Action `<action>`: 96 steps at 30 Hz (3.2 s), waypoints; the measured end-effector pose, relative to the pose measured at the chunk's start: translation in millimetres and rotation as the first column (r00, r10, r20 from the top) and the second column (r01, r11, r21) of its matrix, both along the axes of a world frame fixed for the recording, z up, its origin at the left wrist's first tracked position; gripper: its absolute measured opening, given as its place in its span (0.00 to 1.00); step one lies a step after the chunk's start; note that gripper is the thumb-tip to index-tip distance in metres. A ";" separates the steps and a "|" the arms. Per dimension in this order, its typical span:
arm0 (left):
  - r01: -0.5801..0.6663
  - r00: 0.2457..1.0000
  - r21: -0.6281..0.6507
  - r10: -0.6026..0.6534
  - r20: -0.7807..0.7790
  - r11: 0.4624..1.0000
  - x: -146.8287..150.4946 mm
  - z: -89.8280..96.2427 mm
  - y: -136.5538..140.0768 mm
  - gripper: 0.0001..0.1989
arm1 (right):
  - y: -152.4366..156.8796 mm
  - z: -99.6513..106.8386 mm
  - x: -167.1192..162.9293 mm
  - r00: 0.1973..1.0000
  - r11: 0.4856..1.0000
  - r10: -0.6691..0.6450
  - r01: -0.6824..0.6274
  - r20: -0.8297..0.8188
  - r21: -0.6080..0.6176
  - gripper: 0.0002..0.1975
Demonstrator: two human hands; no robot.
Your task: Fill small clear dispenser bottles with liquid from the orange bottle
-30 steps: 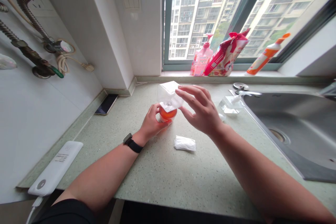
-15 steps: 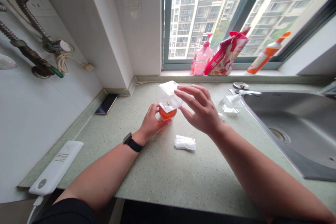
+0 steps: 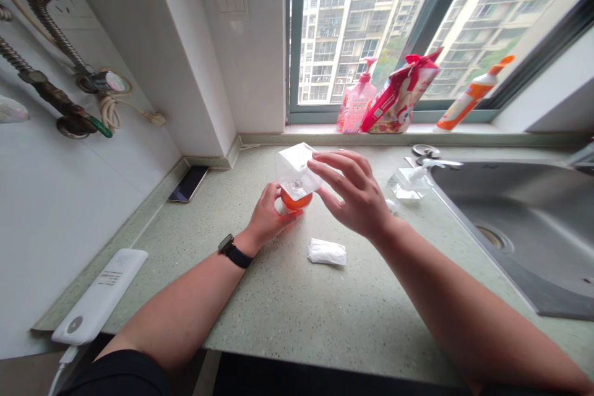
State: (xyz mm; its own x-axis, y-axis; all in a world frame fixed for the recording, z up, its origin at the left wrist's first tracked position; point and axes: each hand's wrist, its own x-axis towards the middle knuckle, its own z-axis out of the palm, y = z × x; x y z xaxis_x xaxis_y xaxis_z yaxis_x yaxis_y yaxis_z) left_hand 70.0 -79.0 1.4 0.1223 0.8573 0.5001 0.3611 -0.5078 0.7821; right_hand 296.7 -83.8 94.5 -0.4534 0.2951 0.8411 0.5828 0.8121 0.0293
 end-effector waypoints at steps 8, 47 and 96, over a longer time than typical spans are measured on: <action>-0.007 1.000 -0.005 0.007 -0.001 1.000 -1.3 -2.2 1.0 0.30 | -0.3 1.7 -1.1 1.000 0.999 0.008 -0.008 0.004 0.042 0.46; 0.000 1.000 0.051 0.000 0.000 0.999 -2.1 -3.5 2.4 0.30 | -0.2 0.2 -0.5 1.000 1.000 0.015 -0.015 -0.011 0.013 0.45; -0.021 0.997 -0.108 0.029 0.078 0.994 -8.1 -11.2 16.8 0.34 | 32.8 -68.5 60.2 0.825 0.243 -0.423 -0.294 -0.374 -0.924 0.39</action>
State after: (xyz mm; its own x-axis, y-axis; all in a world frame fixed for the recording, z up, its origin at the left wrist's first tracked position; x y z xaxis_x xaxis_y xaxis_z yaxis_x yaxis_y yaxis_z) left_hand 61.9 -62.1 -9.8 0.0637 0.9088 0.4124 0.3072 -0.4111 0.8583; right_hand 357.0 -51.0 26.0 -0.0556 0.9977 -0.0398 0.2562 -0.0242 -0.9663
